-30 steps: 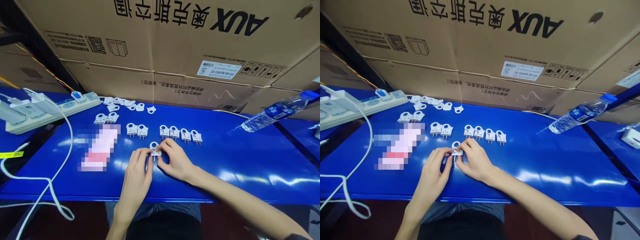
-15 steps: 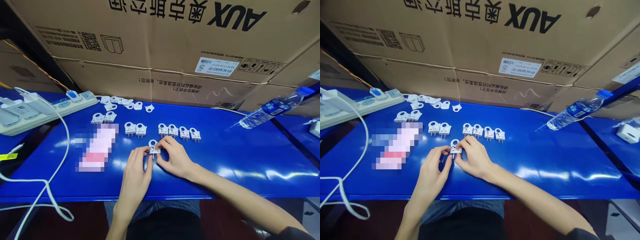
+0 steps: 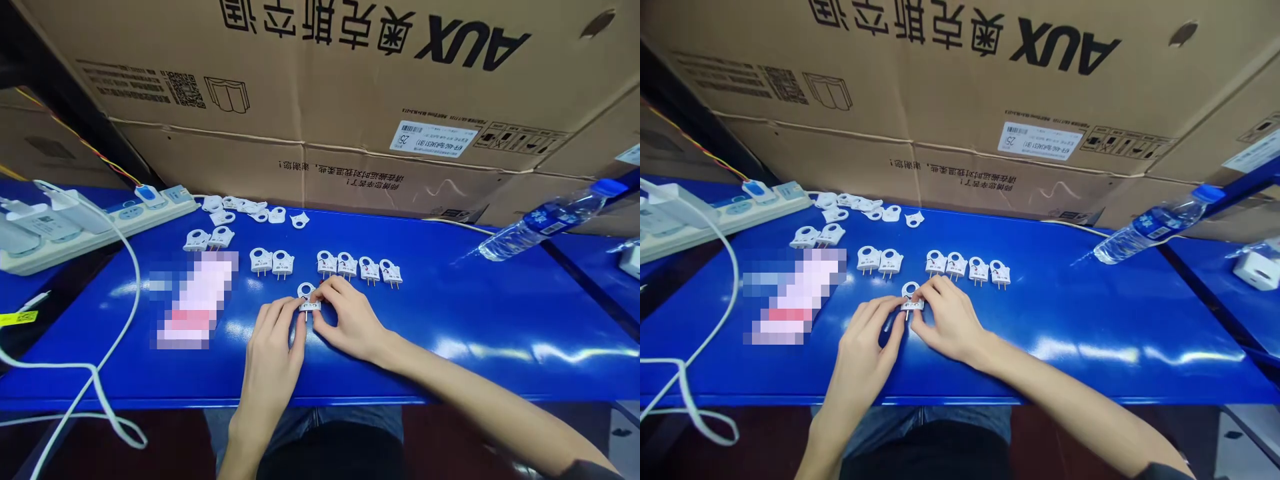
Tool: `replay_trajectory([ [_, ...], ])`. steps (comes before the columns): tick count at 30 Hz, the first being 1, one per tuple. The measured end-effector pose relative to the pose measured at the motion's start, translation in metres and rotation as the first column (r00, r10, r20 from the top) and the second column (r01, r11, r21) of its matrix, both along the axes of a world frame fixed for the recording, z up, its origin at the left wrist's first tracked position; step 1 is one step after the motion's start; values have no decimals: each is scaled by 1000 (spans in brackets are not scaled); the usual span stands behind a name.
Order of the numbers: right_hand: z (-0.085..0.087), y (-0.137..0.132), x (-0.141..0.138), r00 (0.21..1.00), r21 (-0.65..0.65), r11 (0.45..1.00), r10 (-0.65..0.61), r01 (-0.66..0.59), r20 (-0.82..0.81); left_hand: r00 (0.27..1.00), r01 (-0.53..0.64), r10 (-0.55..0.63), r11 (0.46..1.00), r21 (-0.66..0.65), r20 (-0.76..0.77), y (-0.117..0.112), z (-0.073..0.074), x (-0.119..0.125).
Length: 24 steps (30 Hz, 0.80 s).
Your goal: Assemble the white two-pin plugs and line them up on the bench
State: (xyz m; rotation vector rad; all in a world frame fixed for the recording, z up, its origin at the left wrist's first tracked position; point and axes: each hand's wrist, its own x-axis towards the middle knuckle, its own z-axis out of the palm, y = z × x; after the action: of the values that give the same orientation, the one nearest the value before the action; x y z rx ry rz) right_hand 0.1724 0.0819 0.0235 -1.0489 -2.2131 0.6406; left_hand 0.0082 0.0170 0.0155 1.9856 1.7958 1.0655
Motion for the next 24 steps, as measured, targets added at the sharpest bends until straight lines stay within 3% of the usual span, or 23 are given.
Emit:
replay_trajectory([
  [10, 1, -1, 0, 1000, 10, 1000, -20, 20, 4, 999, -44, 44, 999, -5, 13, -1, -3, 0],
  [16, 7, 7, 0, 998, 106, 992, -63, 63, -8, 994, -102, 105, 993, -57, 38, 2, 4, -5],
  [24, 10, 37, -15, 969, 169, 974, -181, 153, 168, 967, -181, 152, 975, -131, -205, 28, 16, -27],
])
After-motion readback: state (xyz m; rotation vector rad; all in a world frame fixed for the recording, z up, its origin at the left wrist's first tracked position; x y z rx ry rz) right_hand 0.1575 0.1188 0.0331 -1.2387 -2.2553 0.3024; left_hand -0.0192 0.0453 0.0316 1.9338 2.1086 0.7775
